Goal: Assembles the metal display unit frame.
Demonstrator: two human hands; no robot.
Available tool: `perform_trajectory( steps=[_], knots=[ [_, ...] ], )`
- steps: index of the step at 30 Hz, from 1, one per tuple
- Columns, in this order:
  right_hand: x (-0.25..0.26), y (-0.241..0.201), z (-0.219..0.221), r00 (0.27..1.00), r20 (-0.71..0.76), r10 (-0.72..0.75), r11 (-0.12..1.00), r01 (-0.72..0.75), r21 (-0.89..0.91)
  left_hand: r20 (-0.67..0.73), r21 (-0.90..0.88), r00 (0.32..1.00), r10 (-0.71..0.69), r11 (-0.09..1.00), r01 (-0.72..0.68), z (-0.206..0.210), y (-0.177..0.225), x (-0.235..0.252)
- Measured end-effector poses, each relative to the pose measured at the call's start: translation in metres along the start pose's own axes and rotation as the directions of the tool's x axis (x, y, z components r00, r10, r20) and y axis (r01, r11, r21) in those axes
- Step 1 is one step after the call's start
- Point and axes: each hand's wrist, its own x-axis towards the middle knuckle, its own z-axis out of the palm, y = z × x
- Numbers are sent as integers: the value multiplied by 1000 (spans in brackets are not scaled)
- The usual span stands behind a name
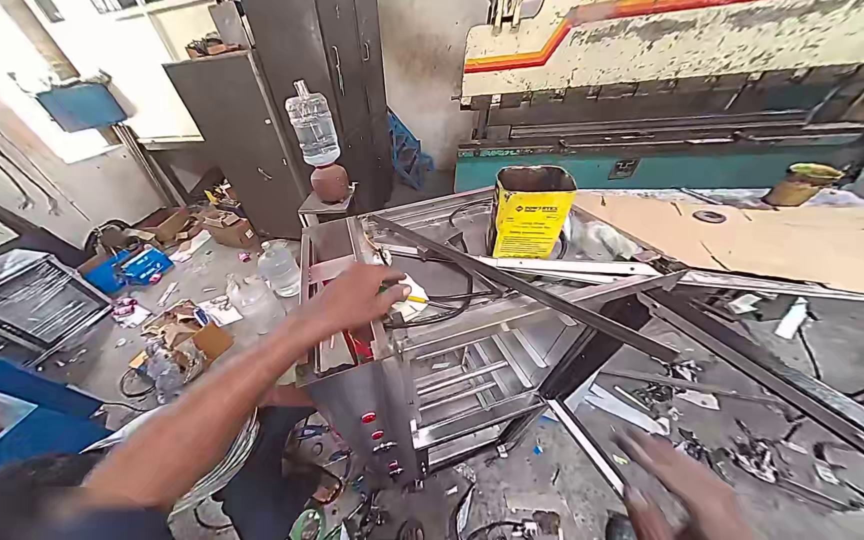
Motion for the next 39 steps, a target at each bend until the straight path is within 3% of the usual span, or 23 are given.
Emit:
perform_trajectory(
  steps=[2,4,6,11,16,21,25,27,29,32,34,36,39],
  knots=[
    [88,-1,37,974,212,-75,997,76,1,49,147,999,-2,989,-5,2,-22,36],
    [158,5,78,920,385,-71,982,133,-136,86,241,996,19,970,-39,6,-40,70],
    [199,7,109,885,466,-15,936,177,-306,115,278,992,51,957,-82,18,-50,94],
    [239,0,129,836,520,174,819,170,-548,192,343,981,30,935,-95,24,-56,132],
    [256,18,151,815,550,181,821,183,-541,192,283,981,-1,957,-54,20,-55,149],
    [279,12,177,611,652,449,803,44,-594,287,238,958,3,969,-75,24,-67,166],
    [304,37,160,577,705,413,889,-85,-451,290,195,956,40,976,-100,15,-77,173],
    [309,43,144,550,732,402,916,-239,-323,264,165,962,63,980,-109,8,-83,170],
    [304,42,123,495,766,409,848,-516,-120,259,131,963,70,986,-107,3,-88,163],
    [285,42,91,435,828,353,596,-787,159,256,125,965,60,988,-95,0,-95,156],
    [266,41,69,479,816,323,466,-831,304,242,131,969,51,988,-85,-5,-96,152],
    [227,40,47,607,738,295,427,-774,467,212,98,974,83,990,-106,-7,-92,141],
    [167,40,27,765,608,215,581,-600,550,115,83,983,145,984,-155,-31,-72,111]
  ],
)
